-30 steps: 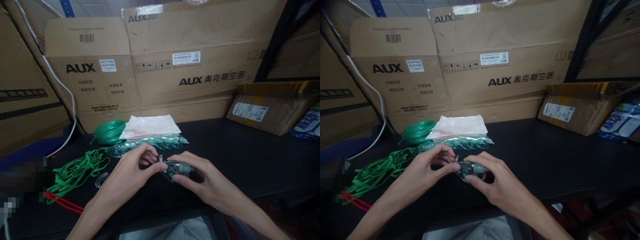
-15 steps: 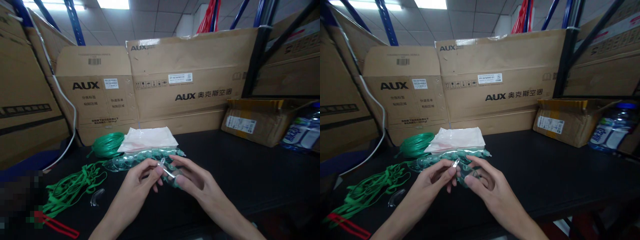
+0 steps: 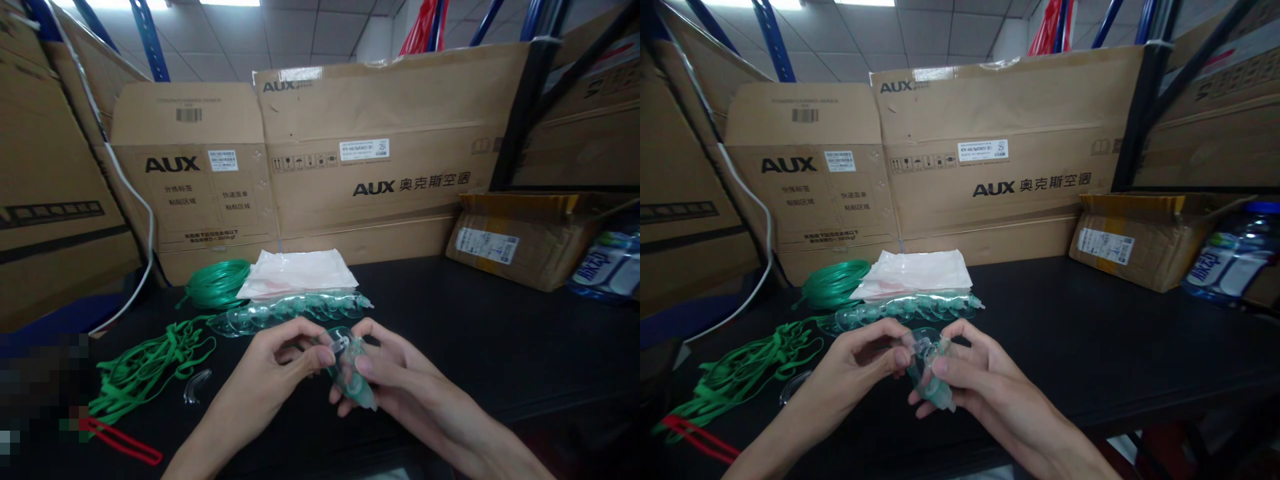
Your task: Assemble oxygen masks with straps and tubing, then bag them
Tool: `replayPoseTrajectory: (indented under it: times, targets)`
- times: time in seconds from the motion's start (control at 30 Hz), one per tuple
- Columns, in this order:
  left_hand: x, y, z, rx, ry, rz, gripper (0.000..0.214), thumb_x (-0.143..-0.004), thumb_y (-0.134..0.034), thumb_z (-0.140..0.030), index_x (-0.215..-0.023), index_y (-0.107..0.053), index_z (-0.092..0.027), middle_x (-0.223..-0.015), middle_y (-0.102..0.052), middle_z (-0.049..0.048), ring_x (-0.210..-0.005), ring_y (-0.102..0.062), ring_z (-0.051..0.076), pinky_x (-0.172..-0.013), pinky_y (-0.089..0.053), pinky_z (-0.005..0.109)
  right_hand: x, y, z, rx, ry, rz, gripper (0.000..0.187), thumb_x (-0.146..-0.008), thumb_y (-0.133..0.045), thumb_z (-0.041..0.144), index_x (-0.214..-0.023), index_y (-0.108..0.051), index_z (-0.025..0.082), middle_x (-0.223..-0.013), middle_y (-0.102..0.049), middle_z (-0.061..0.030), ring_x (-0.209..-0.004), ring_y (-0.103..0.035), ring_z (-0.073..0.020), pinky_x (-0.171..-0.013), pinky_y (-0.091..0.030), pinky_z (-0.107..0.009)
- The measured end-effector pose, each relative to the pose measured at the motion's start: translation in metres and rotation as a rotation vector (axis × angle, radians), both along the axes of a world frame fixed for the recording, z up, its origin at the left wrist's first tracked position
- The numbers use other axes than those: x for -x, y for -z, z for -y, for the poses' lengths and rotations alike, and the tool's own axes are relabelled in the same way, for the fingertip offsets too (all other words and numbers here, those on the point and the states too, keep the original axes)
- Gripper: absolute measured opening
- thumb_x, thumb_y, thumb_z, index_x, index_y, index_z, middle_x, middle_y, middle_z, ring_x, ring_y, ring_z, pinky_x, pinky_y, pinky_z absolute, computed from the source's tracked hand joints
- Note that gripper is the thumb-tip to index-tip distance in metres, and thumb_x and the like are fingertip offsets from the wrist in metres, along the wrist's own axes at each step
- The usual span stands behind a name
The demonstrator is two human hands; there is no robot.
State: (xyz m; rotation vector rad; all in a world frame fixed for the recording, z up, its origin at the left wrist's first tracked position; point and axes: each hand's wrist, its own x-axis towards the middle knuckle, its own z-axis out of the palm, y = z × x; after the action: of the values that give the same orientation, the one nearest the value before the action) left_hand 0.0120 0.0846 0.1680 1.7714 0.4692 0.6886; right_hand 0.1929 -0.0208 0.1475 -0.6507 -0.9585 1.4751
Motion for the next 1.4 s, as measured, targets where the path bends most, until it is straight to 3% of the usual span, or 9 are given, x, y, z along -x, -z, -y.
replayPoseTrajectory:
  times: [0.2, 0.4, 0.7, 0.97, 1.2, 1.4]
  targets:
    - [-0.002, -0.002, 0.004, 0.005, 0.079, 0.017, 0.019, -0.092, -0.072, -0.039, -0.094, -0.073, -0.019, -0.086, -0.072, 0.0014, -0.081, -0.068, 0.017, -0.078, -0.053, 0.028, 0.000, 0.000, -0.001, 0.014, 0.089, 0.027, 0.019, -0.092, -0.073, 0.032, -0.098, -0.070, 0.014, -0.090, -0.070, -0.0055, -0.084, -0.067, -0.0168, -0.077, -0.053, -0.029]
    - [-0.003, -0.006, 0.008, -0.062, 0.017, 0.008, 0.010, -0.089, -0.074, -0.029, -0.093, -0.075, -0.020, -0.083, -0.072, -0.0002, -0.078, -0.067, 0.014, -0.071, -0.050, 0.023, -0.001, -0.002, 0.003, 0.018, 0.129, 0.032, 0.015, -0.086, -0.082, 0.028, -0.092, -0.073, 0.017, -0.082, -0.070, -0.0008, -0.078, -0.062, -0.0119, -0.074, -0.049, -0.022]
    - [-0.004, -0.005, 0.012, -0.072, 0.015, 0.014, 0.008, -0.091, -0.072, -0.029, -0.092, -0.073, -0.020, -0.084, -0.072, -0.0013, -0.076, -0.066, 0.012, -0.069, -0.049, 0.020, -0.001, -0.008, 0.008, 0.031, 0.146, 0.095, 0.017, -0.089, -0.078, 0.032, -0.101, -0.080, 0.020, -0.090, -0.074, -0.0025, -0.085, -0.063, -0.0131, -0.078, -0.049, -0.022]
    - [-0.007, -0.001, 0.014, -0.207, -0.075, 0.027, 0.004, -0.092, -0.070, -0.024, -0.092, -0.073, -0.022, -0.079, -0.069, -0.0028, -0.070, -0.064, 0.011, -0.065, -0.048, 0.021, 0.008, -0.004, 0.011, 0.045, 0.458, 0.264, 0.021, -0.079, -0.087, 0.037, -0.095, -0.082, 0.026, -0.095, -0.080, -0.0007, -0.090, -0.068, -0.0156, -0.082, -0.051, -0.023]
    - [-0.009, 0.004, 0.014, -0.286, -0.104, 0.010, 0.009, -0.093, -0.064, -0.020, -0.087, -0.070, -0.019, -0.084, -0.065, -0.0015, -0.065, -0.059, 0.009, -0.059, -0.045, 0.022, 0.011, -0.002, 0.005, -0.095, 0.630, 0.361, 0.008, -0.076, -0.086, 0.028, -0.083, -0.084, 0.026, -0.083, -0.080, -0.0015, -0.080, -0.071, -0.0177, -0.072, -0.056, -0.026]
    - [-0.009, 0.003, 0.012, -0.398, -0.124, 0.000, 0.010, -0.094, -0.065, -0.021, -0.086, -0.071, -0.020, -0.083, -0.066, -0.0019, -0.069, -0.059, 0.011, -0.062, -0.044, 0.023, 0.004, -0.003, 0.006, -0.196, 0.561, 0.473, 0.006, -0.078, -0.083, 0.021, -0.083, -0.085, 0.025, -0.087, -0.081, -0.0029, -0.084, -0.072, -0.0171, -0.075, -0.056, -0.023]
